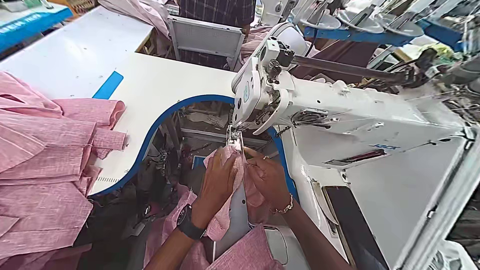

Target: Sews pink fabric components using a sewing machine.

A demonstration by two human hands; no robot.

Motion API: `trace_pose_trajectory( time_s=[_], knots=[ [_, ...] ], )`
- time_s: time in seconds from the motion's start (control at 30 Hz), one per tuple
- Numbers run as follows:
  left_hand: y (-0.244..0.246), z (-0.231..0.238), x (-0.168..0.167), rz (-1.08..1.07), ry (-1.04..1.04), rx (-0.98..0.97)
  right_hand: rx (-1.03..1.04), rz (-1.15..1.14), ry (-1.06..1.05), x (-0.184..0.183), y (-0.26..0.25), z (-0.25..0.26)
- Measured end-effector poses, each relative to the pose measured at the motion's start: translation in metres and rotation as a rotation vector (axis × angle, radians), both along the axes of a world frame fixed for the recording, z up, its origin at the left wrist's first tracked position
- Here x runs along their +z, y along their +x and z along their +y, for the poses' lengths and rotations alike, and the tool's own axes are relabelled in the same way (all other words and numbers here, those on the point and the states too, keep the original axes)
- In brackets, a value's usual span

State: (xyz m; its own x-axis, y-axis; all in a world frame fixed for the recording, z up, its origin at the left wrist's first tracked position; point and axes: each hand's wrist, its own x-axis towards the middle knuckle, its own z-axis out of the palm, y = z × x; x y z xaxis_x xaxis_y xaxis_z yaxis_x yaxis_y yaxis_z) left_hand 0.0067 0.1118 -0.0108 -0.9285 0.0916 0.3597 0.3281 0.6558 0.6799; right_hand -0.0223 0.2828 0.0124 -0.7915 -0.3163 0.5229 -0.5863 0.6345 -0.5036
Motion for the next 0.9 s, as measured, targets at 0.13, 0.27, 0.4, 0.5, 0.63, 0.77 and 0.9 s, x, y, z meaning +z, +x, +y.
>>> trace_pose_trajectory(
  time_s=[0.13,0.27,0.4,0.5,0.63,0.77,0.9],
  knots=[
    [-0.005,0.0,0.006,-0.07,0.033,0.039,0.058,-0.106,-0.047,0.002,-0.004,0.005],
    [-0.021,-0.002,0.022,-0.315,0.066,0.01,0.077,-0.12,0.015,0.002,0.0,0.004],
    [-0.013,-0.005,0.011,-0.072,0.009,-0.028,0.131,-0.202,0.14,0.014,0.001,0.009],
    [-0.005,-0.01,0.001,0.033,-0.123,-0.075,0.142,-0.23,0.282,0.023,0.007,0.008],
    [-0.019,-0.015,-0.008,0.086,-0.097,-0.136,0.152,-0.239,0.44,0.033,0.012,0.005],
    [-0.026,-0.013,-0.009,0.191,-0.175,-0.128,0.111,-0.069,0.453,0.031,0.015,0.001],
    [-0.016,-0.009,-0.006,0.109,-0.015,-0.13,0.122,-0.174,0.246,0.023,0.005,-0.004]
  ],
)
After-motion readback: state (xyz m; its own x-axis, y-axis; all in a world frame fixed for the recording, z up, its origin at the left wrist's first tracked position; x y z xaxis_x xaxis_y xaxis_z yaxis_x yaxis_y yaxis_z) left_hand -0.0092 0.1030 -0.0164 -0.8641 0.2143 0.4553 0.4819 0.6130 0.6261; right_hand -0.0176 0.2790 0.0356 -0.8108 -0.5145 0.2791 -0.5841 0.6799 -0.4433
